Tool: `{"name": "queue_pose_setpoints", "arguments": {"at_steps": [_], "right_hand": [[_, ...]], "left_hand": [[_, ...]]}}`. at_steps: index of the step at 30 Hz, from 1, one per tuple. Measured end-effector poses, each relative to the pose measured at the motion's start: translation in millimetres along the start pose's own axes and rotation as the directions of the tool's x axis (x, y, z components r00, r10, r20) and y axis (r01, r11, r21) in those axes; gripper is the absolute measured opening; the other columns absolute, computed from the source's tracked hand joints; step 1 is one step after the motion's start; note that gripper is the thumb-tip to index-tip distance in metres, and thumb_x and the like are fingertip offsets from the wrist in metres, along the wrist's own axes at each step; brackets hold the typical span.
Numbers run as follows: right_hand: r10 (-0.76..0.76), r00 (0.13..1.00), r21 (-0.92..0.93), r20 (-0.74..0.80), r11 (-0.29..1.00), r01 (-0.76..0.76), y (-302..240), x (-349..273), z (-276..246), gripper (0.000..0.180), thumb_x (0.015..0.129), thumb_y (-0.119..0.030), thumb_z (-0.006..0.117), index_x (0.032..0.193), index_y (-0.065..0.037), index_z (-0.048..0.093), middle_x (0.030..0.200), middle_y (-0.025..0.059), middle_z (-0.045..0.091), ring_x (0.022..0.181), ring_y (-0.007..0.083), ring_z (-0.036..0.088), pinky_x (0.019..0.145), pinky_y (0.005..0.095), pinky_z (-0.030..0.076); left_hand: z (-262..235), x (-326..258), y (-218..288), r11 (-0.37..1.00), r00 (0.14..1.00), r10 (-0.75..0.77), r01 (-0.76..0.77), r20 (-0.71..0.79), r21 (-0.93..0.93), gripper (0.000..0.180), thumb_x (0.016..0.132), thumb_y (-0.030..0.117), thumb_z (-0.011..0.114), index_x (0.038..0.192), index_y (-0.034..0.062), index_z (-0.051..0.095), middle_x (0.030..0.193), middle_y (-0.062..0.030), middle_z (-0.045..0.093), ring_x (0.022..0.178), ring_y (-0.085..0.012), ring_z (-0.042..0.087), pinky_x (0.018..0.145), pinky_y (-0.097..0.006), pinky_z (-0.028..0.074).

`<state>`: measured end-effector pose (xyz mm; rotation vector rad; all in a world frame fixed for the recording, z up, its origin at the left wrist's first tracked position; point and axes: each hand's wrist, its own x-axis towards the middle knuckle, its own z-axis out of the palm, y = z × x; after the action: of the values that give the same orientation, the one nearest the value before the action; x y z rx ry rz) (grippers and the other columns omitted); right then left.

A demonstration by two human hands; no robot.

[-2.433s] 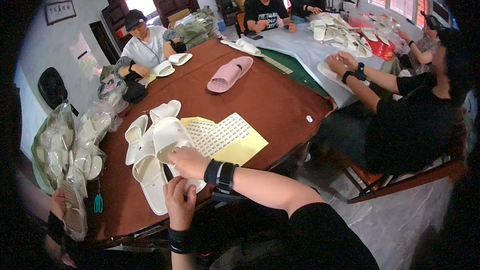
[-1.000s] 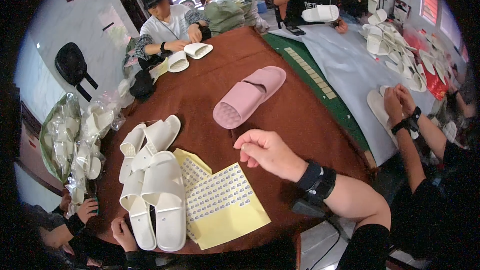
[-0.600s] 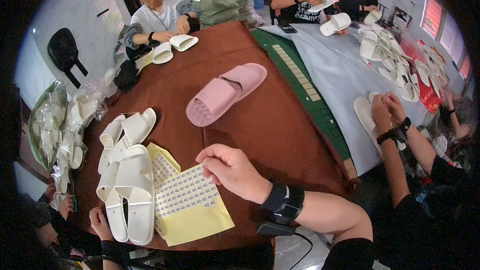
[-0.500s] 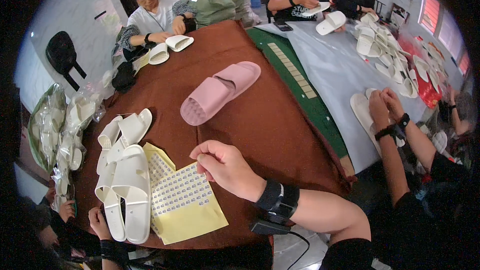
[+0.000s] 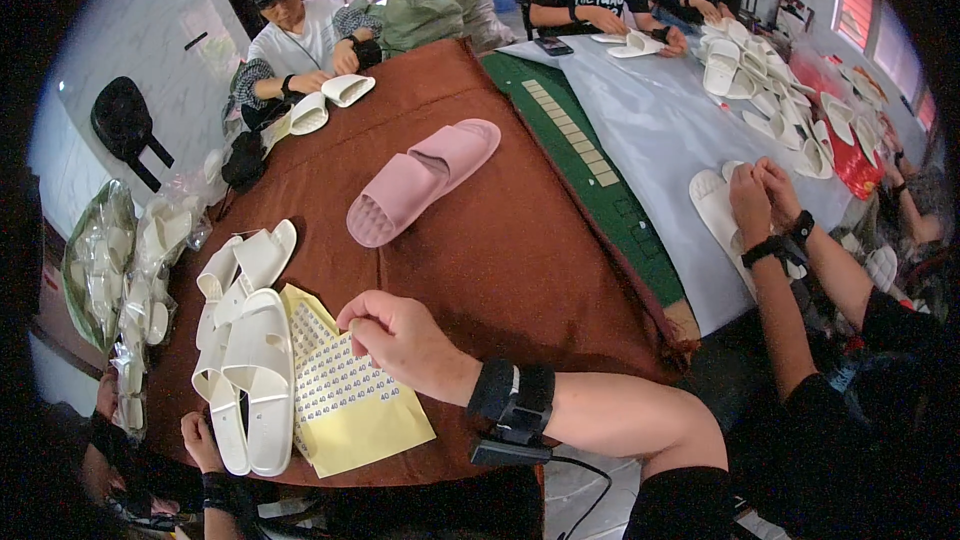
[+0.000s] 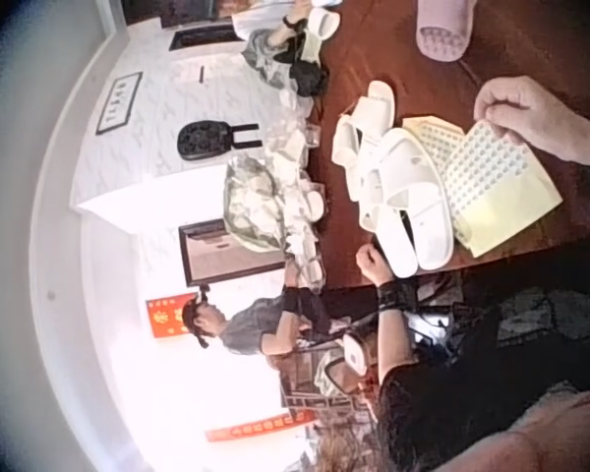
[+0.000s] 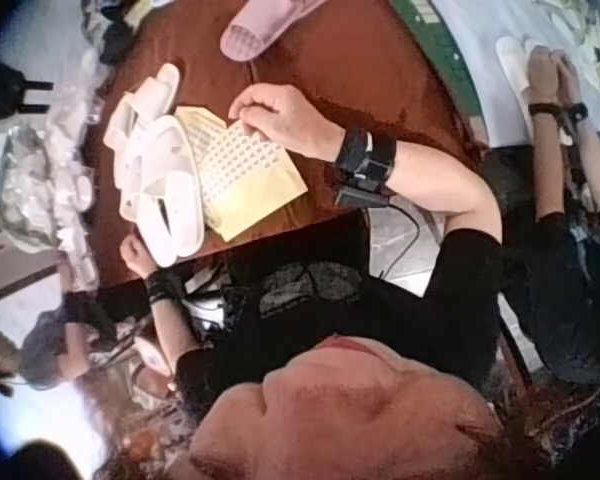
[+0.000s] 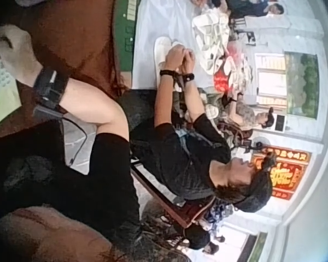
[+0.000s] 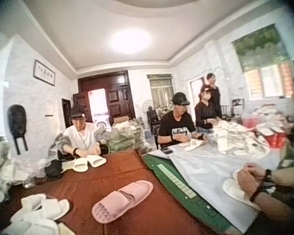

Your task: Applying size labels or stickers to white and pink slippers and organizing them into plastic bags in a manufacturing setting.

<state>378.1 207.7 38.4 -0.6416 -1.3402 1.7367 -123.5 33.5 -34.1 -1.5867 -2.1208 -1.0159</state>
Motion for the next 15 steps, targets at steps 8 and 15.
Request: {"name": "queue_pose_setpoints", "arguments": {"at_steps": [8, 15], "right_hand": [[-0.013, 1.0, -0.003, 0.021, 1.0, 0.013, -6.7, 0.4, 2.9, 0.015, 0.093, -0.007, 0.048, 0.101, 0.001, 0.057, 0.074, 0.0003, 0.055, 0.063, 0.0032, 0.047, 0.055, 0.0185, 0.04], [-0.005, 1.0, 0.022, 0.0, 1.0, 0.005, 1.1, 1.5, 3.3, 0.014, 0.093, -0.007, 0.047, 0.1, 0.001, 0.057, 0.074, 0.0009, 0.055, 0.06, 0.0037, 0.046, 0.054, 0.0187, 0.039]], "left_hand": [[-0.4, 0.2, -10.1, 1.0, 1.0, -0.004, 0.004, 0.026, 0.011, 0.003, 0.086, 0.0, 0.051, 0.088, -0.0012, 0.053, 0.091, -0.012, 0.056, 0.087, -0.0263, 0.054, 0.081, -0.034, 0.044], [-2.5, -0.3, -7.3, 1.0, 0.999, 0.024, -0.024, 0.03, 0.013, 0.003, 0.086, 0.001, 0.05, 0.087, -0.0015, 0.052, 0.089, -0.0123, 0.053, 0.085, -0.0272, 0.052, 0.08, -0.035, 0.043]]}}
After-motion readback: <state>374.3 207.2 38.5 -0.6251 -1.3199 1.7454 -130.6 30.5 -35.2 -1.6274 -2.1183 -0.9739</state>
